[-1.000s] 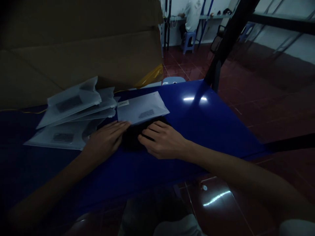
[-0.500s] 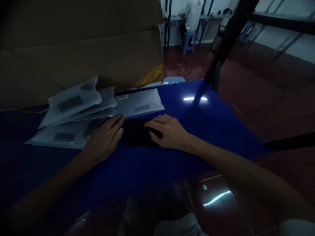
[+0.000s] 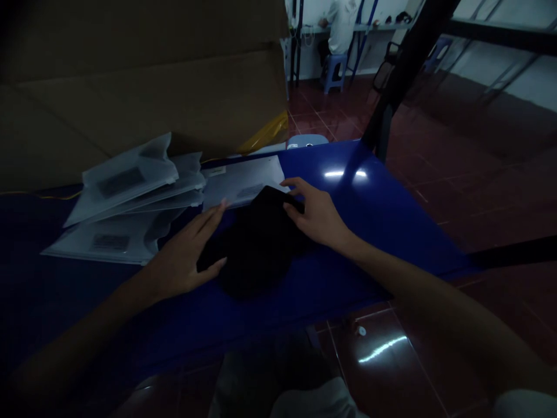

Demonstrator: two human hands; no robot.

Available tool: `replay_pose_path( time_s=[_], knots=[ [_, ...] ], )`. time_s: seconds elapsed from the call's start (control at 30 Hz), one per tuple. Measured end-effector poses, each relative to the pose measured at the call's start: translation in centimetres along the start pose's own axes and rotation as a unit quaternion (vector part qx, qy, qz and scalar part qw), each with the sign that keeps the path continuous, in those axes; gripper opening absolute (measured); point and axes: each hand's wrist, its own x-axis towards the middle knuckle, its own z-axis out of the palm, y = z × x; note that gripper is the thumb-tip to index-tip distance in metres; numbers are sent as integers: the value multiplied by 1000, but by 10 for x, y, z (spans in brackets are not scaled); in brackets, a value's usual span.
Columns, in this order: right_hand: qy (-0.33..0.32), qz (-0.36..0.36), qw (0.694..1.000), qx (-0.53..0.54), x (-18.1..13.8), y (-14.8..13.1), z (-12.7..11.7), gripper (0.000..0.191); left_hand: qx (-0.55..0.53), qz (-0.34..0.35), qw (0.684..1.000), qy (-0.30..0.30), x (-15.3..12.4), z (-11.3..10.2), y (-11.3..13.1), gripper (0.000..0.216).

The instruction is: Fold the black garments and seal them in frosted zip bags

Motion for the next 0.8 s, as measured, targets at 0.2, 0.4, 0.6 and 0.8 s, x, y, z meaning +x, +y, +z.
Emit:
replay_pose_path(
  time_s=[0.2, 0.4, 0.6, 0.8],
  knots=[
    [11, -101, 977, -187, -7, -10, 4, 33, 72, 68, 986, 135, 1, -3, 1, 48],
    [-64, -146, 966, -205, -12, -15, 12, 35, 40, 213, 972, 94, 0, -4, 2, 29],
    [-77, -151, 973, -155, -15, -19, 8, 44, 8, 231, 973, 27, -2, 0, 2, 32],
    [-96, -183, 953, -220, -19, -24, 18, 15, 7, 222, 975, 7, -1, -4, 2, 33]
  ],
)
